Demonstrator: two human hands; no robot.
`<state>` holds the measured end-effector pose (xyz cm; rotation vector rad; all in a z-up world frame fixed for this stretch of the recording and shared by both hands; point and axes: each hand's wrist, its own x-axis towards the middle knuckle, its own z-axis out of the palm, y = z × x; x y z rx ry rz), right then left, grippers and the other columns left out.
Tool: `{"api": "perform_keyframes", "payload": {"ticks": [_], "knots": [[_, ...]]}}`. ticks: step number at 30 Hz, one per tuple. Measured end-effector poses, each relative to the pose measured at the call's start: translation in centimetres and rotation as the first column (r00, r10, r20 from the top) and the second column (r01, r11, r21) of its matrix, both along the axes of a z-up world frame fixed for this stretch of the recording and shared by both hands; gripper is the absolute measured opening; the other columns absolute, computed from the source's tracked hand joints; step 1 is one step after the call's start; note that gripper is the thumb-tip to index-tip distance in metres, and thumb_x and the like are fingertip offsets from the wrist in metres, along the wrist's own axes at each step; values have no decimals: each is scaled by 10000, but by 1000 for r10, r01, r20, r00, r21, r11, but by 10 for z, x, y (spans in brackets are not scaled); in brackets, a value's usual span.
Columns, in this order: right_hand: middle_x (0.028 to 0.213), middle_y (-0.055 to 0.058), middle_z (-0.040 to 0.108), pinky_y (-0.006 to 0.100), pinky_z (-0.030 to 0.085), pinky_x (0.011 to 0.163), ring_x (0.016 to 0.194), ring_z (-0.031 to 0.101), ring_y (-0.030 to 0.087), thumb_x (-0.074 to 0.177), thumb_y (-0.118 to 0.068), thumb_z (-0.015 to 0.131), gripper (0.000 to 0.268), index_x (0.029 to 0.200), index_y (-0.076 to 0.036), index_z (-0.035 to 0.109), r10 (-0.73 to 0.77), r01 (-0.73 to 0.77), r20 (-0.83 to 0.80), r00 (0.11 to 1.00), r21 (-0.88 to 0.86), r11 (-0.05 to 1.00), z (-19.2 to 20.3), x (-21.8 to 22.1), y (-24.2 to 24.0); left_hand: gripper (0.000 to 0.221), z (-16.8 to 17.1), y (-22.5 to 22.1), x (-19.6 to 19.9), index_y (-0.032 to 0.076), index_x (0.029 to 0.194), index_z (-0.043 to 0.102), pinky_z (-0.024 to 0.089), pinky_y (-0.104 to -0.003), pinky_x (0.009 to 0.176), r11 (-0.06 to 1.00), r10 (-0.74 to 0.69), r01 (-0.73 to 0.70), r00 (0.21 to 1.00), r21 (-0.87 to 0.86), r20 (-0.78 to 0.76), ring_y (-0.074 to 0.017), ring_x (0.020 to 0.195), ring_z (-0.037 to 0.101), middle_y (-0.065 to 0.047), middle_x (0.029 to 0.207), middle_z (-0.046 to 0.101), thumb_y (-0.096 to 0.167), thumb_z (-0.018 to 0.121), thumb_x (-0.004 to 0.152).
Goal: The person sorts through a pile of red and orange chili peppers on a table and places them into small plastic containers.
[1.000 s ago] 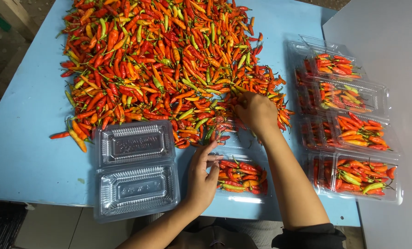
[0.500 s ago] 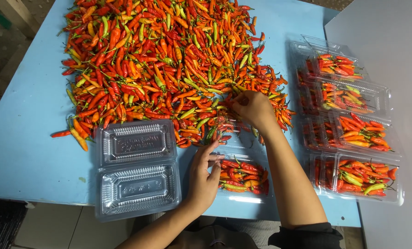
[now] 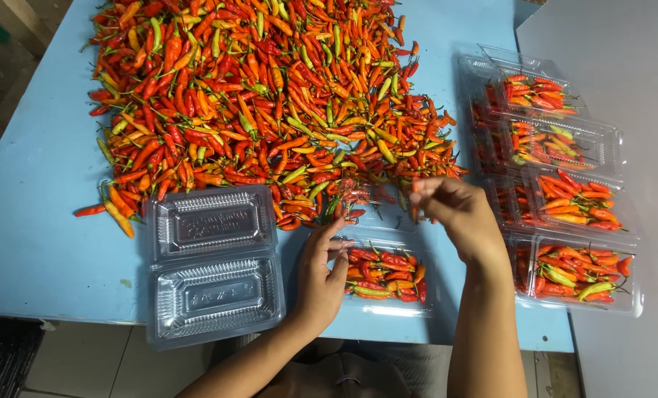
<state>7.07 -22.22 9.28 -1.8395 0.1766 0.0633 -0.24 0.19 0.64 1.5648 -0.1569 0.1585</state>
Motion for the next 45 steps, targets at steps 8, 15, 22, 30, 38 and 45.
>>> {"api": "perform_keyframes", "payload": {"ticks": [8, 15, 22, 30, 38, 45], "knots": [[899, 19, 786, 261, 562, 650, 683, 685, 113, 823, -107, 830, 166, 982, -69, 803, 270, -303, -149, 951, -279, 911, 13, -47, 18, 506, 0, -2, 2, 76, 1430, 531, 595, -314, 969, 1000, 11, -10, 1000, 18, -21, -196, 1063, 731, -114, 1324, 611, -89, 501, 953], [896, 175, 792, 403, 586, 707, 786, 763, 343, 781, -73, 803, 221, 999, -48, 827, 380, -393, -109, 918, -371, 841, 27, -47, 63, 568, -1, -1, 1, 39, 1428, 576, 575, -371, 946, 1000, 27, -28, 992, -10, -122, -300, 1059, 687, -165, 1324, 586, -74, 537, 872], [849, 111, 792, 381, 541, 714, 700, 718, 284, 778, -96, 822, 168, 945, -89, 839, 350, -349, -92, 932, -492, 798, 26, -49, 56, 567, 5, -3, 3, 18, 1408, 583, 596, -354, 923, 999, 28, -32, 994, -39, -102, -314, 1061, 727, -175, 1300, 602, -118, 522, 861], [821, 122, 793, 453, 551, 811, 705, 742, 356, 769, -122, 820, 129, 893, -87, 832, 403, -388, -103, 910, -557, 734, 26, -46, 66, 551, 0, -2, 1, 18, 1403, 586, 592, -345, 923, 998, 37, -41, 994, -40, -105, -296, 1041, 725, -162, 1292, 602, -102, 527, 868], [863, 67, 781, 503, 554, 797, 759, 737, 323, 840, -220, 809, 164, 987, -148, 811, 168, -72, 84, 982, -659, 749, 0, 29, 41, 556, -3, -3, 1, 6, 1402, 587, 604, -351, 903, 998, 35, -40, 996, -57, -87, -314, 1050, 740, -168, 1275, 604, -120, 517, 865], [821, 142, 750, 529, 497, 620, 771, 690, 402, 821, -343, 730, 227, 958, -163, 745, 191, -142, -35, 981, -801, 582, -18, 84, 67, 521, -1, -1, 0, 76, 1427, 535, 595, -307, 954, 1000, 23, -23, 1000, 13, 21, -190, 1026, 711, -123, 1312, 600, -99, 505, 938]]}}
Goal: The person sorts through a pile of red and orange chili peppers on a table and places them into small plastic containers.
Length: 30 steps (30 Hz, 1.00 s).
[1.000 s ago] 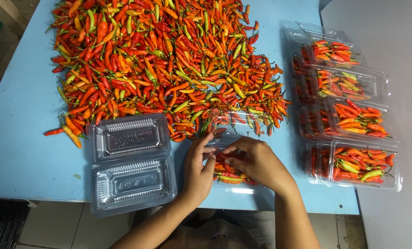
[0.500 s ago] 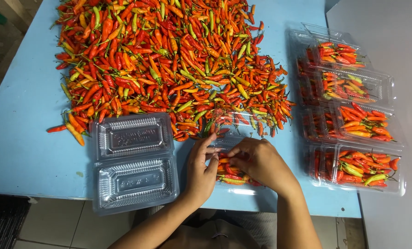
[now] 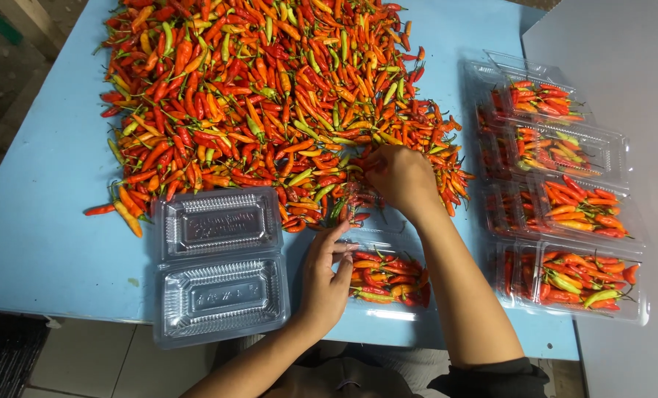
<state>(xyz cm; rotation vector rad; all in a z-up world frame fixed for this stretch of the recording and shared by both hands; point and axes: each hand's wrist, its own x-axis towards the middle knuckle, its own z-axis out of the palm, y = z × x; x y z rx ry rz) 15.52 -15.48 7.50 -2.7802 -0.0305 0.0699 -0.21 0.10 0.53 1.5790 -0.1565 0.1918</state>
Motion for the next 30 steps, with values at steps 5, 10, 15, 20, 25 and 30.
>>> {"api": "perform_keyframes", "payload": {"ticks": [5, 10, 15, 20, 25, 30], "knots": [[847, 120, 751, 519, 507, 698, 795, 682, 405, 826, -304, 705, 220, 993, -165, 742, 1, -1, -4, 1000, -11, 1000, -13, 11, 3, 531, -3, 0, 0, 87, 1431, 527, 599, -310, 951, 1000, 5, -5, 1000, 7, 2, -197, 1030, 724, -126, 1311, 598, -110, 517, 938], [913, 28, 794, 408, 507, 703, 811, 725, 235, 785, -258, 723, 248, 1021, -206, 782, -96, 97, -14, 995, 196, 976, 0, -4, -14, 535, -4, 0, 0, 95, 1440, 517, 596, -310, 961, 1000, 1, -1, 1000, 5, 6, -195, 1041, 714, -124, 1313, 591, -111, 516, 946], [977, -13, 737, 222, 463, 695, 763, 583, 66, 932, -71, 709, 196, 1120, -94, 758, -76, 145, -134, 988, 638, 756, 23, -51, -37, 509, -3, 0, 0, 79, 1440, 515, 597, -322, 974, 1000, -14, 14, 1000, -3, 0, -207, 1060, 724, -128, 1325, 577, -97, 503, 963], [1020, 24, 768, 255, 551, 849, 917, 676, 103, 899, -73, 740, 187, 1082, -48, 765, -27, 121, -142, 990, 710, 694, 21, -105, -54, 506, 1, 0, 0, 83, 1434, 522, 591, -313, 964, 1000, -9, 9, 1000, 19, -2, -190, 1059, 730, -119, 1304, 603, -91, 523, 959], [878, 11, 752, 237, 509, 699, 766, 609, 90, 831, 2, 771, 220, 1038, -60, 814, 49, 84, -170, 984, 691, 718, 21, -143, -65, 492, -2, -1, 2, 81, 1426, 531, 595, -318, 962, 1000, -10, 11, 1000, 25, -28, -190, 1058, 742, -112, 1297, 606, -78, 516, 961], [744, 98, 811, 354, 481, 733, 641, 672, 213, 719, -39, 829, 198, 916, -63, 839, 47, 37, -180, 983, 437, 899, 29, -160, -64, 563, -9, -2, 3, 9, 1424, 561, 594, -366, 920, 997, -3, -4, 996, -73, -85, -337, 1069, 732, -176, 1299, 589, -127, 507, 880]]}}
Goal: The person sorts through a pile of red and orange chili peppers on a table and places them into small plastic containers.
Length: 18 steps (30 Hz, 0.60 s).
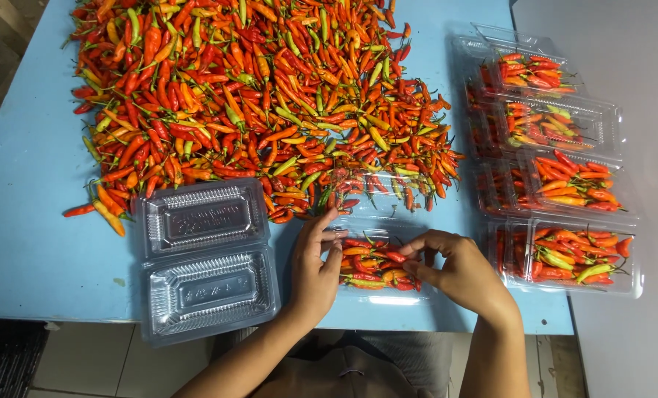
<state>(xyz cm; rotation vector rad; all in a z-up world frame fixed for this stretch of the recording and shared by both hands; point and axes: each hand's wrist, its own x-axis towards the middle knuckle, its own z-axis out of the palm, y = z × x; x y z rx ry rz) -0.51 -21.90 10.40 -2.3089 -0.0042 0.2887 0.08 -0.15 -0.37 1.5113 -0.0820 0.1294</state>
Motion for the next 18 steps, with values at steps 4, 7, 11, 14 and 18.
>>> {"api": "perform_keyframes", "payload": {"ticks": [4, 7, 11, 14, 18], "knots": [[739, 39, 829, 326, 479, 721, 634, 684, 196, 706, -93, 877, 180, 883, -121, 865, 51, -52, -41, 998, -24, 998, 3, -10, -9, 555, 4, 1, -1, 0, 1419, 560, 598, -364, 912, 1000, 7, -7, 1000, 15, 5, -338, 1055, 735, -185, 1295, 590, -129, 506, 883], [944, -84, 866, 268, 543, 857, 868, 783, 103, 768, -104, 813, 208, 939, -217, 846, 252, -253, -12, 968, -75, 965, -6, -17, -20, 476, 7, 3, -2, 62, 1414, 533, 594, -310, 947, 994, -16, 8, 997, 106, 78, -195, 1057, 736, -120, 1308, 607, -77, 497, 960], [877, -97, 867, 279, 528, 842, 835, 798, 106, 805, -231, 827, 69, 868, -218, 854, 280, -272, 50, 959, -124, 954, -4, -19, -17, 477, 7, 2, -2, 70, 1412, 536, 592, -316, 964, 994, -12, 3, 997, 113, 74, -193, 1054, 739, -117, 1327, 608, -77, 512, 959], [891, -102, 853, 285, 511, 805, 792, 729, 120, 813, -207, 808, 85, 866, -250, 858, 253, -242, 51, 966, -158, 957, -7, -19, -21, 487, 5, 2, -2, 71, 1418, 533, 594, -307, 949, 994, -12, 4, 997, 108, 74, -194, 1057, 736, -115, 1318, 606, -86, 504, 958], [863, -105, 863, 311, 508, 863, 841, 802, 120, 823, -246, 808, 35, 839, -233, 836, 339, -320, 111, 934, -156, 934, -7, -15, -15, 479, 7, 2, -2, 79, 1412, 538, 593, -310, 952, 994, -7, 0, 998, 107, 70, -192, 1050, 734, -112, 1320, 604, -76, 513, 959]]}}
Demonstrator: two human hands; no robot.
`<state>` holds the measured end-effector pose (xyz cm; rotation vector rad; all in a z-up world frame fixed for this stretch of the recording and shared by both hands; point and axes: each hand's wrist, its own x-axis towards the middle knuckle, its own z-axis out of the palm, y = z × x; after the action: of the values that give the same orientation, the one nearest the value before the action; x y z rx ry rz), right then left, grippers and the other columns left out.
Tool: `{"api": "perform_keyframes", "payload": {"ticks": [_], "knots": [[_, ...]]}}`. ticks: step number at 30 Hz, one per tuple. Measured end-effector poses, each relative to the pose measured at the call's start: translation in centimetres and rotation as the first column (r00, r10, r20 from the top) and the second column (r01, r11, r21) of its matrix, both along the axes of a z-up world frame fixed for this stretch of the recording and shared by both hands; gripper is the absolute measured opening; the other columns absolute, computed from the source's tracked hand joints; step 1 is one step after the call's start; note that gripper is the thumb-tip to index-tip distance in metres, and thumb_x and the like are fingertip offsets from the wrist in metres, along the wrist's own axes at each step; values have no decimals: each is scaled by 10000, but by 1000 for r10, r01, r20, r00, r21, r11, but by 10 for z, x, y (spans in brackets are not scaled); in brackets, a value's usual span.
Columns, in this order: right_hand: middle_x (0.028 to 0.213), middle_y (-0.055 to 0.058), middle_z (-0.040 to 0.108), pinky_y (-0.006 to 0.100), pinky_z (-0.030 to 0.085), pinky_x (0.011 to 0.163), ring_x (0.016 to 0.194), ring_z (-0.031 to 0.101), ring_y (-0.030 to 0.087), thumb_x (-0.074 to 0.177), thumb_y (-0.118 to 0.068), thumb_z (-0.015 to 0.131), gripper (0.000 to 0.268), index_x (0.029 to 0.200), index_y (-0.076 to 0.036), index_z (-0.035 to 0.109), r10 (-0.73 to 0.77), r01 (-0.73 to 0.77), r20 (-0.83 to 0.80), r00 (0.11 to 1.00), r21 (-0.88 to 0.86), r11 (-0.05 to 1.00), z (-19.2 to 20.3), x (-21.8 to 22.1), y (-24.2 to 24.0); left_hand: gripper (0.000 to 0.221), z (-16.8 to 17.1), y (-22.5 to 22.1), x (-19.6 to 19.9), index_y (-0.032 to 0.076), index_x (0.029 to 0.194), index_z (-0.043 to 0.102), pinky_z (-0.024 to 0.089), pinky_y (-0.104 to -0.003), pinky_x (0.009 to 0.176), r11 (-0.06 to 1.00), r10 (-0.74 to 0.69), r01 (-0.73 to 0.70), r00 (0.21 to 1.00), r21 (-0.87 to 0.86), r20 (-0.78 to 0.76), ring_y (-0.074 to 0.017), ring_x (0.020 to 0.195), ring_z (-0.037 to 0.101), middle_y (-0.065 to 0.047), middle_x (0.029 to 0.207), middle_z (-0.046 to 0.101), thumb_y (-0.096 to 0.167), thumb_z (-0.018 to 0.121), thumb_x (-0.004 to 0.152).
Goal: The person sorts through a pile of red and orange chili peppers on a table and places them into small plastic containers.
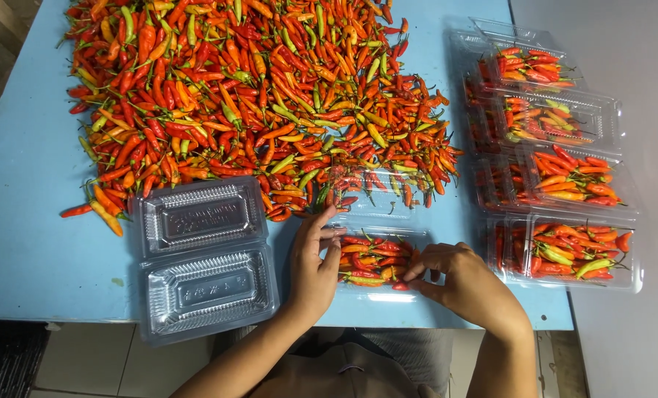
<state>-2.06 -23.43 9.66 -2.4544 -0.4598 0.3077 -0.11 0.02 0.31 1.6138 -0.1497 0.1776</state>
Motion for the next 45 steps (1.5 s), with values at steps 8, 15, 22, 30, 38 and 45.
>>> {"api": "perform_keyframes", "payload": {"ticks": [8, 15, 22, 30, 38, 45], "knots": [[869, -84, 859, 269, 545, 748, 746, 740, 100, 800, -212, 839, 76, 873, -211, 861, -153, 154, -115, 982, 7, 988, 12, 13, 7, 496, -1, 1, 0, 81, 1416, 531, 583, -307, 936, 1000, -2, 2, 1000, 3, 20, -195, 1050, 740, -111, 1320, 609, -91, 508, 951], [998, -11, 813, 292, 491, 694, 835, 705, 99, 891, -179, 766, 106, 981, -140, 806, -399, 399, -8, 917, 46, 916, 23, 72, 21, 489, 4, 1, -1, 79, 1427, 531, 585, -319, 962, 1000, -14, 14, 1000, -23, 0, -192, 1055, 729, -107, 1307, 608, -81, 497, 965], [901, 9, 799, 323, 492, 675, 751, 699, 133, 861, -134, 757, 155, 1007, -143, 808, -347, 346, 66, 936, 24, 938, -1, 151, 41, 513, 3, 2, -2, 66, 1422, 535, 591, -312, 952, 999, -8, 8, 1000, -50, 3, -192, 1038, 723, -116, 1327, 591, -99, 488, 938], [1068, 98, 619, 572, 446, 891, 844, 647, 360, 813, -171, 680, 398, 1206, -145, 738, -34, 179, 355, 934, -385, 906, -51, 200, 56, 537, 3, 1, -3, 70, 1388, 567, 590, -321, 949, 1000, -10, 10, 1000, -22, -7, -188, 991, 748, -113, 1268, 618, -126, 497, 893], [1117, 136, 604, 548, 428, 998, 948, 660, 344, 887, -358, 678, 390, 1200, -128, 642, 8, 97, 155, 988, -658, 747, -38, 212, 66, 561, 1, 1, -3, 75, 1400, 557, 596, -316, 932, 999, -12, 12, 1000, -29, 1, -187, 983, 739, -116, 1272, 612, -133, 495, 883], [1128, 112, 651, 531, 428, 994, 981, 658, 314, 891, -580, 696, 494, 1119, -142, 712, 42, 40, 119, 992, -609, 792, -17, 201, 67, 570, 3, 1, -3, 97, 1398, 553, 586, -319, 919, 1000, -10, 11, 1000, -17, 22, -189, 986, 747, -117, 1275, 602, -146, 496, 886]]}}
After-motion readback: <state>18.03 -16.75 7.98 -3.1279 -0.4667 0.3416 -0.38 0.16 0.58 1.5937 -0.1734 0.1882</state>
